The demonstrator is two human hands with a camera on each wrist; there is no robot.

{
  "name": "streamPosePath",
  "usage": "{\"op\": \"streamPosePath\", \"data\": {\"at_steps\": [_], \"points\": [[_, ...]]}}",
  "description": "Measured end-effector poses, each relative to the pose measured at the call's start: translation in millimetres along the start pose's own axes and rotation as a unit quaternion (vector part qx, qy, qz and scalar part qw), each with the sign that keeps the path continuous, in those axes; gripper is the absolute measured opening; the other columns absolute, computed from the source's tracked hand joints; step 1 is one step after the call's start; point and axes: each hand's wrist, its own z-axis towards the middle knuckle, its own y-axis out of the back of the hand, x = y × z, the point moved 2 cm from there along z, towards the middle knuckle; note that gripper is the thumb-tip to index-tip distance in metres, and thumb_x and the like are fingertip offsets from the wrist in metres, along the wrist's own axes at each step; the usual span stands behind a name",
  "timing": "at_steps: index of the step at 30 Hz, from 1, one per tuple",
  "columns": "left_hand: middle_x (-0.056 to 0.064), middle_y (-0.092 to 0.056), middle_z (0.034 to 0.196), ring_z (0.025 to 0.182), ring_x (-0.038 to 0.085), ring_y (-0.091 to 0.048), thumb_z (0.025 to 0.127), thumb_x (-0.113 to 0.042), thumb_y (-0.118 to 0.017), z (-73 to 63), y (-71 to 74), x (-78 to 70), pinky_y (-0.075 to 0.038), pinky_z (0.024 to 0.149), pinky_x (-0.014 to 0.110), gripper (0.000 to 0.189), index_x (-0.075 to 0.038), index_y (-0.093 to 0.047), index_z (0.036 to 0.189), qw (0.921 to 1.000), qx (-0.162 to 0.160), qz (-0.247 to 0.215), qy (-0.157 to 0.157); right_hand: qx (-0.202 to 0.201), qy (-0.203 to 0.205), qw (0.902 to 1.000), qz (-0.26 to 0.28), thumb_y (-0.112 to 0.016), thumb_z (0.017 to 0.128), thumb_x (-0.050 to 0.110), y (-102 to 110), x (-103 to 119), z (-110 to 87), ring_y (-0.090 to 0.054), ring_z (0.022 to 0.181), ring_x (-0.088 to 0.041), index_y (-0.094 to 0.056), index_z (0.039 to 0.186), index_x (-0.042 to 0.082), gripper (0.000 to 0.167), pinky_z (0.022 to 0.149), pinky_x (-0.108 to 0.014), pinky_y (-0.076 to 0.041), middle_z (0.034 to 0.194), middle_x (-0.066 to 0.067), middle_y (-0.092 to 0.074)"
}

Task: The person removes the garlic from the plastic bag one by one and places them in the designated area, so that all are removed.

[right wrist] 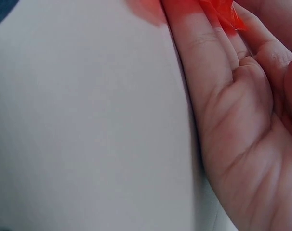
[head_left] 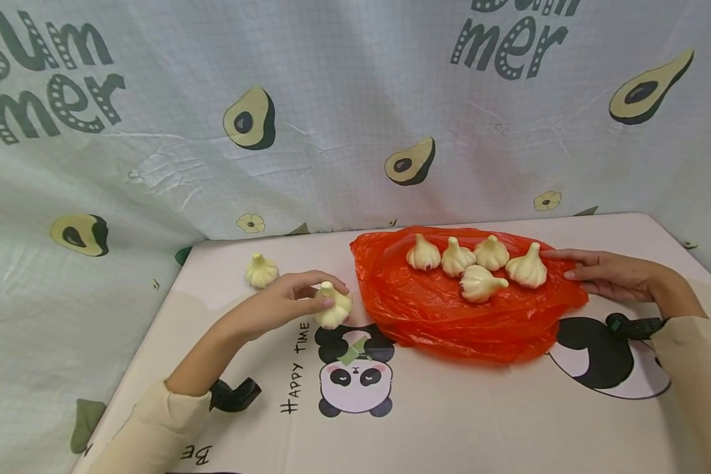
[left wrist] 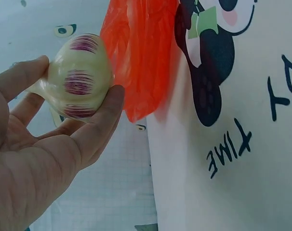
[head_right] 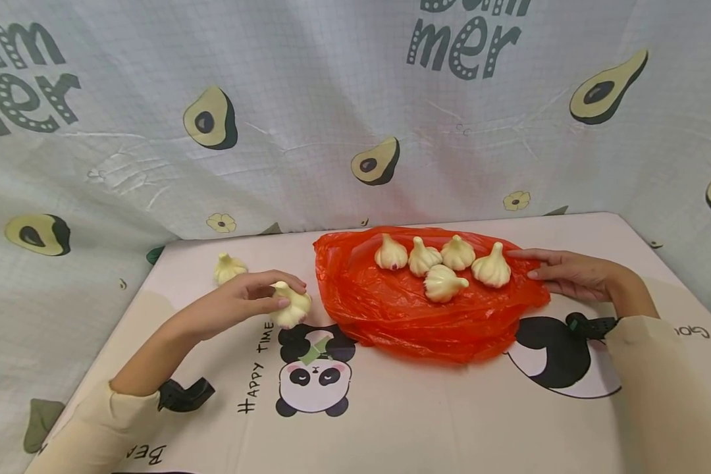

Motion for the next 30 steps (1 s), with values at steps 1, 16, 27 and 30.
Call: {"op": "streamPosePath", "data": {"at_steps": [1, 16, 27, 30], "points": [[0.001, -0.068, 0.120, 0.104, 0.028, -0.060, 0.101, -0.025, -0.065, -0.3, 0.9, 0.8, -0.047, 0.092, 0.049, 0.024, -0.022, -0.070, 0.124, 1.0000, -0.002, 0.000, 0.000, 0.000, -0.001, 1.0000, 0.003, -0.049, 0.108, 0.010, 0, 0, 0.3, -0.065, 0.118, -0.019, -0.058, 0.141, 0.044, 0.049, 0.104, -0.044, -0.047, 0.124, 0.018, -0.064], [0.001, -0.070, 0.123, 0.108, 0.030, -0.061, 0.102, -0.022, -0.064, -3.4, 8.3, 8.7, -0.047, 0.093, 0.045, 0.025, -0.019, -0.069, 0.126, 0.9999, -0.009, -0.005, -0.006, -0.003, -0.008, 0.9998, 0.016, -0.049, 0.108, 0.009, -2, 2, -0.8, -0.066, 0.118, -0.019, -0.063, 0.135, 0.046, 0.048, 0.105, -0.044, -0.047, 0.122, 0.017, -0.065], [0.004, -0.069, 0.122, 0.112, 0.029, -0.064, 0.103, -0.023, -0.063, -4.4, 22.9, 14.4, -0.048, 0.097, 0.044, 0.026, -0.016, -0.068, 0.127, 0.9997, -0.024, 0.002, -0.002, -0.011, -0.001, 0.9999, 0.006, -0.050, 0.107, 0.009, -1, -1, -1.0, -0.065, 0.118, -0.018, -0.058, 0.141, 0.044, 0.050, 0.105, -0.044, -0.047, 0.123, 0.019, -0.064], [0.004, -0.069, 0.122, 0.111, 0.028, -0.065, 0.102, -0.024, -0.064, -3.9, 30.1, 21.9, -0.050, 0.096, 0.041, 0.027, -0.016, -0.068, 0.127, 0.9993, -0.036, 0.002, 0.007, -0.014, -0.001, 0.9999, -0.002, -0.051, 0.107, 0.009, -2, -1, -0.3, -0.065, 0.118, -0.018, -0.055, 0.144, 0.044, 0.051, 0.105, -0.044, -0.047, 0.123, 0.019, -0.062]]}}
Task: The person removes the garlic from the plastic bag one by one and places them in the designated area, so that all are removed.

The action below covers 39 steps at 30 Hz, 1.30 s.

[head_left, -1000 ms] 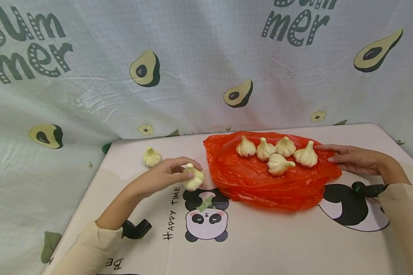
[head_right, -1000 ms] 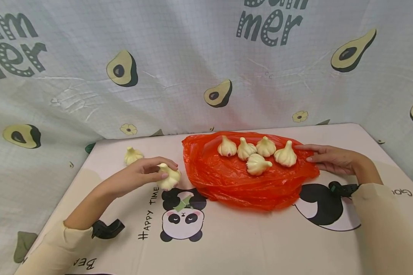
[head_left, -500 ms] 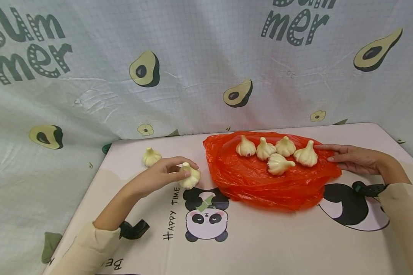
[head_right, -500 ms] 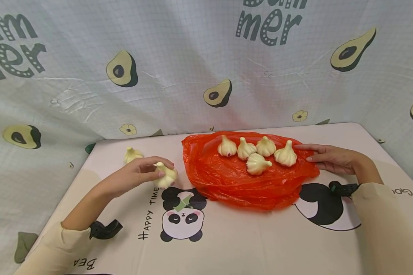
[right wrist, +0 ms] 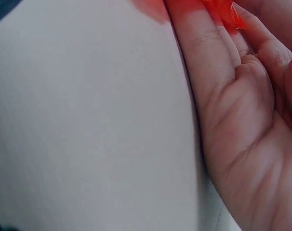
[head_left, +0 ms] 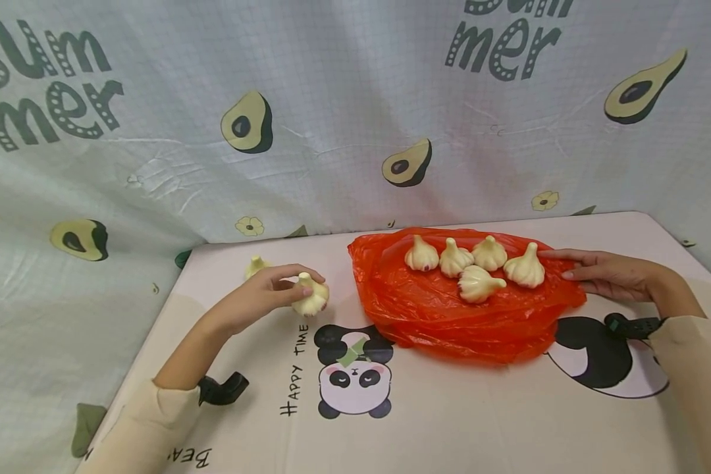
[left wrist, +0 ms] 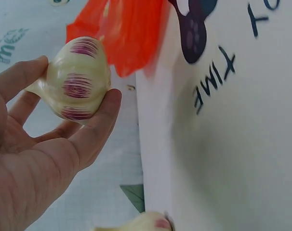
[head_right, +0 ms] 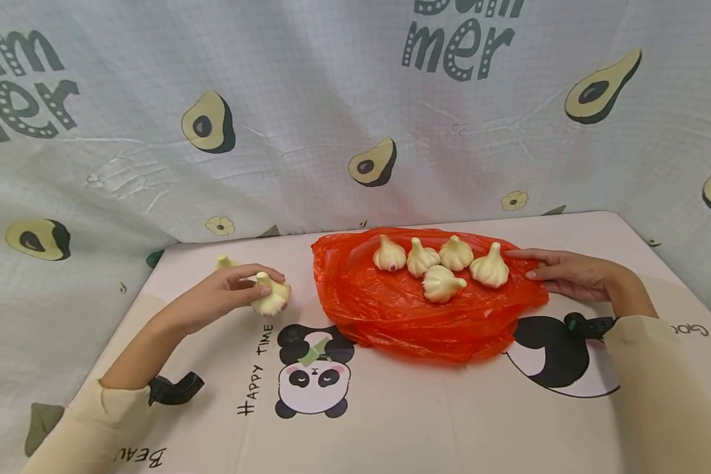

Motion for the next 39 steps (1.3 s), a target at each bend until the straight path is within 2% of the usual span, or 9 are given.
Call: {"op": "streamPosePath", "data": {"at_steps": [5, 9, 14, 20, 29, 39], "points": [[0.010, -0.070, 0.119, 0.104, 0.026, -0.067, 0.102, -0.021, -0.064, 5.8, 13.0, 16.2, -0.054, 0.089, 0.033, 0.028, -0.011, -0.068, 0.127, 0.9997, -0.015, -0.016, 0.013, 0.004, 0.007, 0.9999, -0.010, -0.051, 0.107, 0.009, 0, 0, 0.5, -0.065, 0.117, -0.017, -0.055, 0.144, 0.044, 0.052, 0.104, -0.044, -0.048, 0.123, 0.020, -0.062], [0.014, -0.067, 0.119, 0.100, 0.022, -0.067, 0.103, -0.016, -0.061, 11.7, 19.6, 26.0, -0.056, 0.086, 0.031, 0.029, -0.007, -0.066, 0.129, 0.9991, -0.016, -0.035, 0.017, 0.022, 0.024, 0.9992, -0.021, -0.048, 0.107, 0.007, 2, -1, 0.1, -0.065, 0.117, -0.016, -0.054, 0.145, 0.045, 0.053, 0.103, -0.042, -0.050, 0.125, 0.020, -0.060], [0.011, -0.066, 0.120, 0.103, 0.020, -0.063, 0.103, -0.016, -0.061, 18.5, 25.3, 35.6, -0.053, 0.086, 0.028, 0.029, -0.007, -0.066, 0.129, 0.9994, -0.023, -0.010, 0.025, 0.031, 0.029, 0.9989, -0.020, -0.047, 0.108, 0.007, 3, -2, 0.3, -0.064, 0.117, -0.016, -0.054, 0.145, 0.044, 0.053, 0.102, -0.042, -0.050, 0.127, 0.020, -0.060], [0.011, -0.065, 0.124, 0.109, 0.025, -0.059, 0.102, -0.015, -0.063, 27.4, 32.4, 39.0, -0.050, 0.087, 0.029, 0.027, -0.006, -0.068, 0.127, 0.9984, -0.026, 0.031, 0.040, 0.016, 0.028, 0.9990, -0.031, -0.048, 0.108, 0.007, 5, -3, -0.1, -0.065, 0.116, -0.014, -0.052, 0.147, 0.044, 0.053, 0.101, -0.041, -0.051, 0.126, 0.021, -0.059], [0.013, -0.064, 0.121, 0.103, 0.018, -0.055, 0.103, -0.013, -0.060, 32.1, 37.4, 44.8, -0.047, 0.087, 0.026, 0.032, 0.002, -0.063, 0.131, 0.9987, -0.020, 0.019, 0.044, -0.006, 0.024, 0.9988, -0.042, -0.050, 0.107, 0.009, 4, -2, 1.3, -0.065, 0.116, -0.015, -0.050, 0.149, 0.042, 0.053, 0.101, -0.042, -0.052, 0.125, 0.021, -0.059], [0.016, -0.064, 0.118, 0.100, 0.015, -0.056, 0.103, -0.010, -0.060, 30.3, 48.1, 49.2, -0.046, 0.086, 0.023, 0.032, 0.005, -0.063, 0.130, 0.9988, -0.029, 0.017, 0.037, 0.008, 0.026, 0.9991, -0.033, -0.049, 0.107, 0.009, 0, -1, -0.7, -0.066, 0.115, -0.015, -0.054, 0.145, 0.045, 0.052, 0.101, -0.043, -0.051, 0.124, 0.022, -0.061]]}}
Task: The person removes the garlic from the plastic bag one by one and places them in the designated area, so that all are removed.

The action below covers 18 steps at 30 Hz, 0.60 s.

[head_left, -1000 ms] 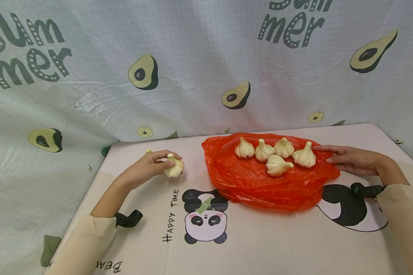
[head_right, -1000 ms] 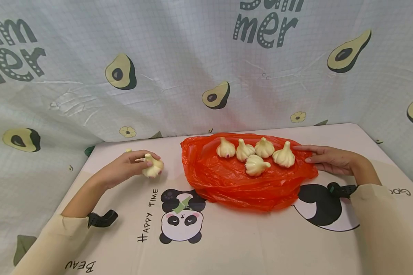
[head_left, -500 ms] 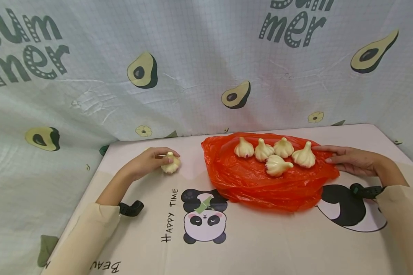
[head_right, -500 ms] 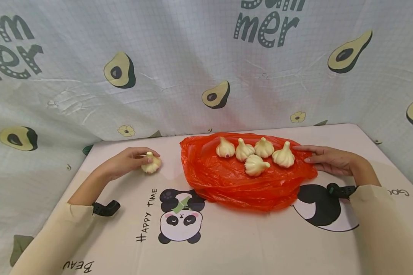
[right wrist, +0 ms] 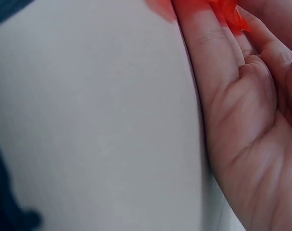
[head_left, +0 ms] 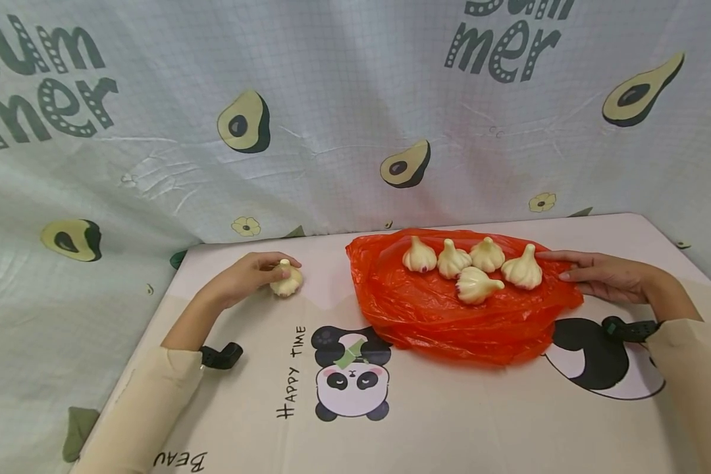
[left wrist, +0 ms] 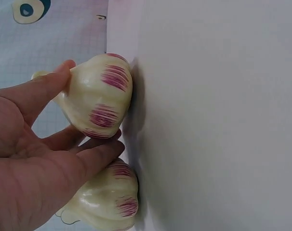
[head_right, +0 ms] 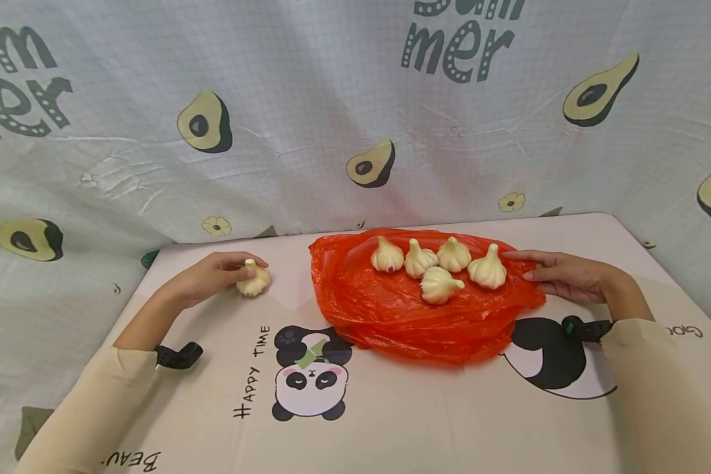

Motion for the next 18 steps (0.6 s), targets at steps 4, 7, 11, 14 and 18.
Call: {"op": "streamPosePath", "data": {"at_steps": [4, 7, 11, 14, 18], "points": [[0.018, -0.064, 0.117, 0.096, 0.012, -0.058, 0.103, -0.008, -0.058, 1.4, 3.5, 1.6, -0.048, 0.084, 0.023, 0.033, 0.008, -0.060, 0.132, 0.9999, -0.001, -0.015, 0.002, -0.007, 0.001, 1.0000, 0.000, -0.050, 0.107, 0.009, -0.3, -0.9, -0.6, -0.066, 0.115, -0.015, -0.054, 0.145, 0.044, 0.052, 0.100, -0.043, -0.051, 0.124, 0.022, -0.061], [0.021, -0.064, 0.120, 0.095, 0.011, -0.059, 0.103, -0.006, -0.058, 2.7, 5.5, 1.3, -0.049, 0.084, 0.023, 0.034, 0.010, -0.059, 0.133, 0.9998, -0.004, -0.018, 0.010, -0.021, -0.002, 0.9998, -0.006, -0.051, 0.107, 0.009, 0.4, -1.8, -0.3, -0.066, 0.115, -0.016, -0.054, 0.145, 0.043, 0.052, 0.100, -0.043, -0.052, 0.123, 0.022, -0.061], [0.024, -0.063, 0.129, 0.097, 0.012, -0.059, 0.103, -0.005, -0.057, 4.6, 7.9, -1.5, -0.050, 0.083, 0.023, 0.035, 0.009, -0.059, 0.134, 0.9993, -0.021, 0.004, 0.031, -0.030, -0.004, 0.9995, -0.007, -0.052, 0.107, 0.009, 0.9, -2.3, -0.1, -0.066, 0.115, -0.016, -0.053, 0.146, 0.043, 0.052, 0.100, -0.042, -0.052, 0.123, 0.021, -0.061], [0.026, -0.060, 0.135, 0.101, 0.017, -0.056, 0.103, -0.005, -0.058, 5.4, 9.4, -4.5, -0.050, 0.081, 0.024, 0.034, 0.008, -0.060, 0.134, 0.9974, -0.044, 0.031, 0.047, -0.027, -0.002, 0.9996, -0.008, -0.051, 0.107, 0.009, 0.6, -2.1, 0.1, -0.066, 0.115, -0.016, -0.053, 0.147, 0.042, 0.052, 0.100, -0.042, -0.052, 0.124, 0.020, -0.061], [0.026, -0.060, 0.136, 0.103, 0.022, -0.054, 0.102, -0.004, -0.059, 6.0, 10.7, -7.5, -0.049, 0.080, 0.024, 0.033, 0.008, -0.062, 0.133, 0.9954, -0.061, 0.064, 0.035, -0.024, 0.000, 0.9996, -0.012, -0.050, 0.107, 0.009, 1.4, -2.2, 0.0, -0.066, 0.115, -0.016, -0.053, 0.146, 0.043, 0.052, 0.099, -0.042, -0.052, 0.125, 0.020, -0.061]]}}
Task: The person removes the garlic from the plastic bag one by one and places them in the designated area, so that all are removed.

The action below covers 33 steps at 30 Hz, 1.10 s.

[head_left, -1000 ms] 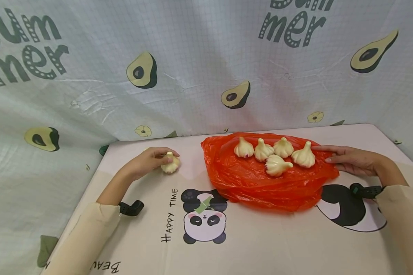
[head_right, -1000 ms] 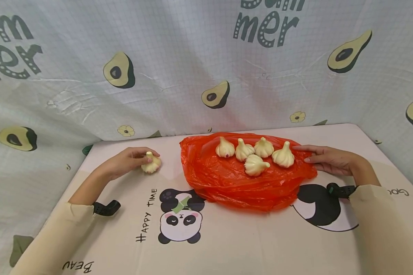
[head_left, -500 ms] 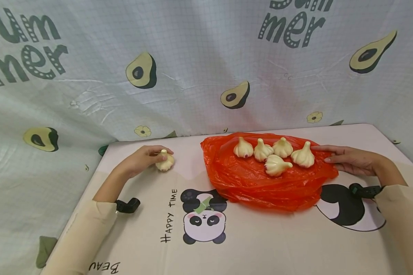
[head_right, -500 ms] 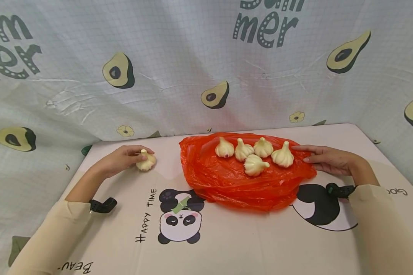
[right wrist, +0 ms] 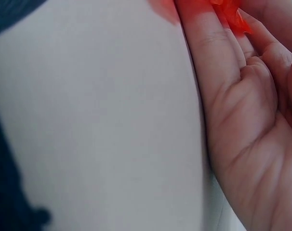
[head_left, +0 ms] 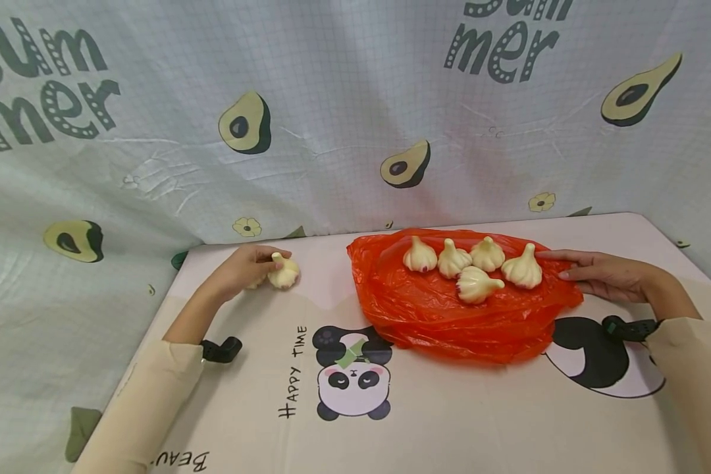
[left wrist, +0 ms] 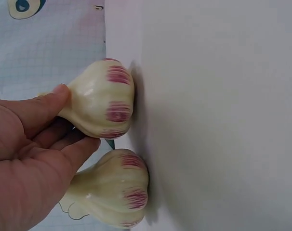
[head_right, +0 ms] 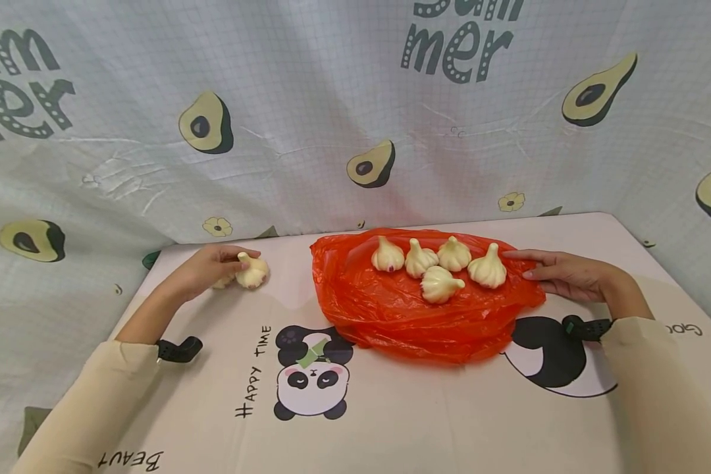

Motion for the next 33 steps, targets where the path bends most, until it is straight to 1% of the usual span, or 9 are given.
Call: {"op": "streamPosePath", "data": {"at_steps": [4, 8, 11, 14, 18, 22, 25, 29, 33], "points": [[0.024, -0.061, 0.135, 0.113, 0.025, -0.055, 0.102, -0.005, -0.058, 1.4, 2.8, -2.3, -0.046, 0.087, 0.021, 0.030, 0.008, -0.064, 0.128, 0.9990, -0.002, 0.035, -0.029, 0.003, 0.003, 1.0000, 0.002, -0.049, 0.107, 0.008, 1, 0, -0.1, -0.066, 0.115, -0.017, -0.054, 0.145, 0.043, 0.052, 0.099, -0.041, -0.052, 0.125, 0.019, -0.062], [0.027, -0.061, 0.133, 0.120, 0.032, -0.054, 0.103, -0.005, -0.056, 4.4, 5.6, -5.3, -0.046, 0.096, 0.032, 0.026, 0.008, -0.065, 0.124, 0.9965, 0.000, 0.073, -0.041, 0.003, 0.004, 1.0000, 0.004, -0.049, 0.107, 0.009, 0, 0, -0.5, -0.066, 0.115, -0.017, -0.055, 0.144, 0.043, 0.051, 0.099, -0.041, -0.052, 0.124, 0.019, -0.062], [0.028, -0.060, 0.133, 0.121, 0.034, -0.055, 0.104, -0.003, -0.055, 5.5, 6.9, -8.4, -0.046, 0.097, 0.041, 0.025, 0.009, -0.065, 0.123, 0.9939, 0.004, 0.099, -0.048, -0.004, 0.002, 1.0000, 0.000, -0.051, 0.107, 0.011, 0, 0, -0.4, -0.066, 0.115, -0.017, -0.056, 0.144, 0.043, 0.050, 0.099, -0.041, -0.052, 0.124, 0.019, -0.061], [0.029, -0.061, 0.132, 0.114, 0.033, -0.056, 0.104, -0.002, -0.055, 5.2, 8.5, -10.9, -0.047, 0.093, 0.041, 0.025, 0.009, -0.066, 0.123, 0.9919, 0.005, 0.117, -0.049, -0.007, 0.002, 0.9999, -0.009, -0.051, 0.107, 0.012, 0, 0, -0.4, -0.066, 0.115, -0.016, -0.056, 0.143, 0.044, 0.049, 0.099, -0.040, -0.052, 0.124, 0.019, -0.061], [0.029, -0.062, 0.129, 0.106, 0.029, -0.056, 0.103, -0.002, -0.055, 4.8, 10.7, -11.4, -0.047, 0.086, 0.033, 0.025, 0.009, -0.066, 0.122, 0.9906, 0.007, 0.126, -0.052, -0.004, 0.006, 0.9999, -0.014, -0.051, 0.107, 0.012, -1, -1, -0.6, -0.066, 0.114, -0.016, -0.057, 0.141, 0.046, 0.049, 0.099, -0.040, -0.053, 0.124, 0.020, -0.060], [0.029, -0.063, 0.128, 0.106, 0.028, -0.056, 0.103, -0.001, -0.055, 4.4, 11.5, -9.1, -0.047, 0.083, 0.027, 0.024, 0.010, -0.066, 0.121, 0.9908, 0.009, 0.122, -0.058, 0.006, 0.004, 0.9999, -0.008, -0.050, 0.108, 0.012, -2, 0, 0.2, -0.066, 0.116, -0.016, -0.051, 0.148, 0.043, 0.051, 0.100, -0.041, -0.052, 0.125, 0.021, -0.060], [0.027, -0.064, 0.125, 0.105, 0.028, -0.055, 0.104, -0.003, -0.055, 3.6, 10.9, -8.3, -0.046, 0.082, 0.026, 0.023, 0.009, -0.067, 0.119, 0.9919, 0.005, 0.114, -0.055, 0.003, -0.002, 1.0000, -0.005, -0.051, 0.107, 0.013, -2, 0, 0.3, -0.065, 0.116, -0.016, -0.048, 0.151, 0.040, 0.052, 0.101, -0.042, -0.051, 0.125, 0.021, -0.059], [0.024, -0.063, 0.123, 0.107, 0.030, -0.055, 0.104, -0.005, -0.055, 3.6, 9.4, -7.6, -0.047, 0.087, 0.034, 0.020, 0.005, -0.066, 0.117, 0.9927, -0.007, 0.109, -0.052, -0.004, 0.000, 0.9998, -0.018, -0.051, 0.107, 0.013, -1, 1, -0.6, -0.065, 0.116, -0.016, -0.046, 0.153, 0.039, 0.053, 0.100, -0.040, -0.052, 0.126, 0.020, -0.058], [0.026, -0.059, 0.131, 0.124, 0.039, -0.054, 0.105, -0.005, -0.053, 3.8, 8.2, -6.7, -0.046, 0.102, 0.050, 0.023, 0.006, -0.063, 0.122, 0.9930, -0.011, 0.103, -0.056, -0.002, 0.002, 0.9998, -0.021, -0.050, 0.108, 0.012, -2, 2, -0.4, -0.065, 0.117, -0.016, -0.044, 0.154, 0.038, 0.053, 0.100, -0.040, -0.052, 0.127, 0.019, -0.058]]}}
